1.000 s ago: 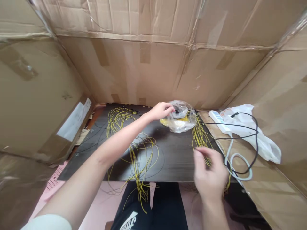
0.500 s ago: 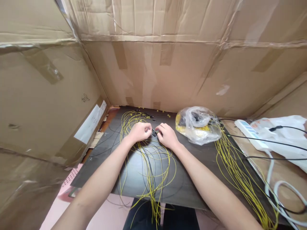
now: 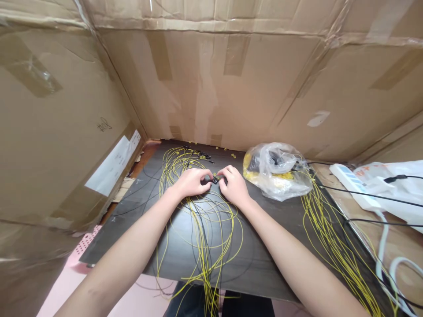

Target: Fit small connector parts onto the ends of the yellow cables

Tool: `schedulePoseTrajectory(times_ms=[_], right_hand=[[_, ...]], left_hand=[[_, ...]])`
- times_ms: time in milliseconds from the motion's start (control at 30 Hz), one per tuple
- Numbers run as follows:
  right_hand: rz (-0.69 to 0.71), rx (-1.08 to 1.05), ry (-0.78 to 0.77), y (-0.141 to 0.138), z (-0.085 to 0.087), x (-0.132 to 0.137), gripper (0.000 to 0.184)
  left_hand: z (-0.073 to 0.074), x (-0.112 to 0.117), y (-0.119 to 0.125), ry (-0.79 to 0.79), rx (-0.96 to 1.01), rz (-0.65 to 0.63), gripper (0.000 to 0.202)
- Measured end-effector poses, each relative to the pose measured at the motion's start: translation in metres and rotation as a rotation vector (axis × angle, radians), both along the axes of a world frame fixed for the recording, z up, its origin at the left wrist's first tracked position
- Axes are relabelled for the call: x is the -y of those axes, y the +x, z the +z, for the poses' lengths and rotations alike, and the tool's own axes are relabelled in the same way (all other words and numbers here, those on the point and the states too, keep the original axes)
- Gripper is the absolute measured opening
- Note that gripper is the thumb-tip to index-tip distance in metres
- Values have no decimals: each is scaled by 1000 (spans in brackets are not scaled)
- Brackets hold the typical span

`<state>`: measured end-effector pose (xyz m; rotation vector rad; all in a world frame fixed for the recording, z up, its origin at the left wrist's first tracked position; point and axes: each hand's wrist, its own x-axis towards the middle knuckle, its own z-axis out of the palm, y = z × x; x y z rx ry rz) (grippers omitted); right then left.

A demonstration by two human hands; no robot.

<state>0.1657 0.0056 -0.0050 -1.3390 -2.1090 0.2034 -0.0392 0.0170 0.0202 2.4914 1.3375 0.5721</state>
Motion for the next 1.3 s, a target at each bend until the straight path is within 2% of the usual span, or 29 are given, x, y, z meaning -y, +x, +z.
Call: schedulePoseTrajectory(times_ms=[200,367,467,567,833,1133,1300], right_hand=[[-61,9,-64,1,1,-2,19],[-73,29,-98,-1,5,1,17],[-77,33,-97,-2,5,1,15],[-89,30,-98,-2,5,1,13],[-100,36,-87,-1,4,0,12],[-68,113,30,7,-4,-1,13],[-39,-62,107,14,-10,-9,26]], left_hand=[[-5,-1,6,34,0,-31,30],[-7,-1,6,50,84,-18,28],[-7,-1,5,61,85,-6,20],[-8,-1,5,82,37,-57,13],[-11,-2,8,84,-2,-79,23],[-11,-3,9,57,-18,-49,19],[-13,-2,10,89,94,-39,19]])
